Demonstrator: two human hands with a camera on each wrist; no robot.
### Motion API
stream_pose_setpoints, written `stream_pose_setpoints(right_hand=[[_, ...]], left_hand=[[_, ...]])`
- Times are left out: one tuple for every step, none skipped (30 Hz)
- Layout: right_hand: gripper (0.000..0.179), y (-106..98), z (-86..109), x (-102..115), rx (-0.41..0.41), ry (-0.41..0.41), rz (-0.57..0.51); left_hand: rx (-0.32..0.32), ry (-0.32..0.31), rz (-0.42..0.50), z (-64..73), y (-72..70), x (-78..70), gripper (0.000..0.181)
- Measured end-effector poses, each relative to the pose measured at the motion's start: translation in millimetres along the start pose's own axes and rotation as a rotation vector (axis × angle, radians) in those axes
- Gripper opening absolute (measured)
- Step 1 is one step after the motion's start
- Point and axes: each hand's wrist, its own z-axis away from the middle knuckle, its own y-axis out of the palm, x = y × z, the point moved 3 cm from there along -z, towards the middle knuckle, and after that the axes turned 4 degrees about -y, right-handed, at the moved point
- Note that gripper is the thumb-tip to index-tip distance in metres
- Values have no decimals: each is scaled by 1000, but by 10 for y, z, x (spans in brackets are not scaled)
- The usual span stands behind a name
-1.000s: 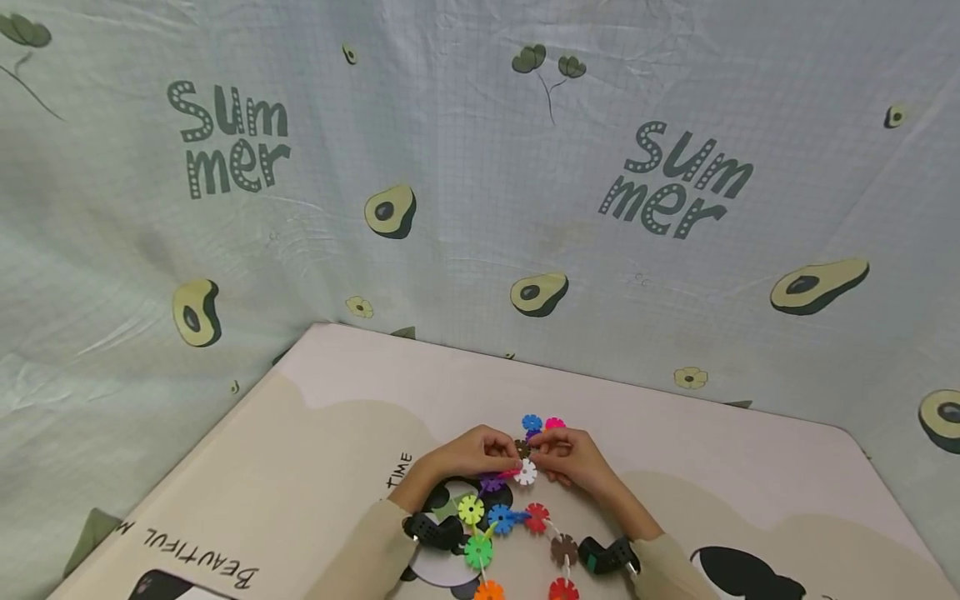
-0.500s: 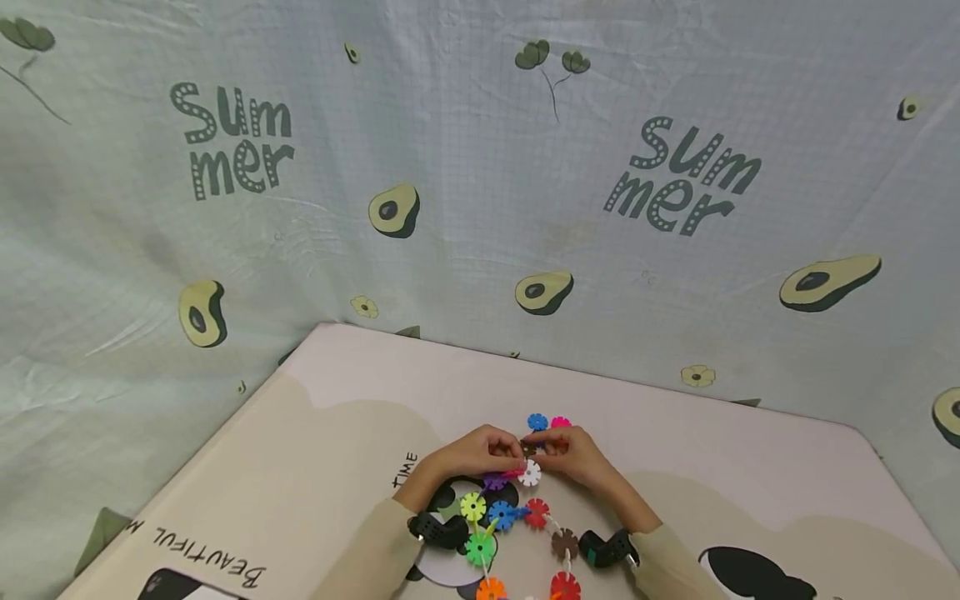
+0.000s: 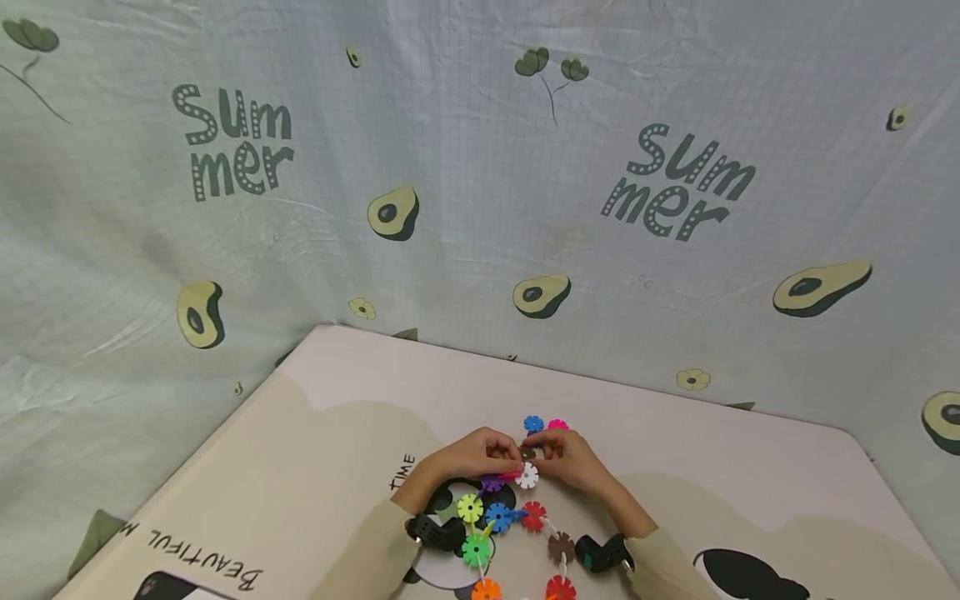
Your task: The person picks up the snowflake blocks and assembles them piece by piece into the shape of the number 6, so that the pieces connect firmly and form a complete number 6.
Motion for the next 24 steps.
stream_pose_setpoints(right_hand=[[25, 0, 9, -4, -10, 6, -13], [25, -1, 20, -11, -20, 15, -27], [25, -3, 31, -16, -32, 21, -43], [26, -5, 43, -21, -42, 27, -59], [26, -6, 56, -29, -52, 33, -76], [26, -9, 69, -35, -63, 44, -98], [26, -12, 80, -41, -73, 53, -123], [25, -13, 91, -48, -80, 59, -145], [24, -16, 101, -52, -84, 67, -170], [24, -15, 112, -59, -87, 75, -193], [23, -14, 124, -65, -88, 82, -218], [23, -14, 136, -70, -90, 90, -239], [23, -15, 148, -74, -88, 98, -261], [23, -17, 162, -75, -85, 104, -276], [23, -22, 175, -75, -83, 111, -295], [24, -26, 188, -74, -83, 119, -313], [24, -30, 199, -73, -81, 129, -332], [24, -34, 209, -71, -81, 139, -350], [24, -37, 217, -67, -79, 148, -365], [24, -41, 227, -67, -79, 149, -383], [24, -42, 231, -68, -78, 152, -398], [23, -42, 236, -69, -76, 153, -410], [23, -43, 242, -70, -75, 148, -416], [23, -45, 246, -74, -75, 142, -425]], left_hand=[[0, -1, 1, -1, 1, 1, 15], [0, -2, 0, -2, 1, -1, 15], [1, -2, 2, -3, 1, -1, 15], [2, -3, 2, -4, 1, -4, 15], [3, -1, 4, -5, 0, -6, 15], [1, 3, 5, -7, -1, -8, 16], [1, 6, 7, -8, -3, -8, 16], [1, 8, 7, -8, -5, -8, 16], [-2, 10, 6, -9, -7, -8, 16], [-4, 10, 4, -7, -9, -7, 16], [-8, 10, 1, -5, -11, -5, 16], [-10, 6, -2, -3, -13, -3, 15], [-10, 2, -5, -1, -13, -3, 15], [-12, -1, -8, -1, -13, -5, 15], [-15, -5, -10, -1, -12, -6, 16], [-17, -7, -7, -1, -10, -7, 16], [-19, -11, -5, -2, -8, -9, 17], [-22, -14, -1, -4, -7, -8, 17], [-28, -13, 4, -5, -5, -5, 17], [-38, -10, 7, -6, -1, -6, 17], [-45, -10, 14, -9, 2, 1, 17], [-53, -8, 20, -9, 5, 7, 17], [-60, -8, 22, -11, 6, 12, 16], [-69, -5, 22, -11, 5, 16, 16]])
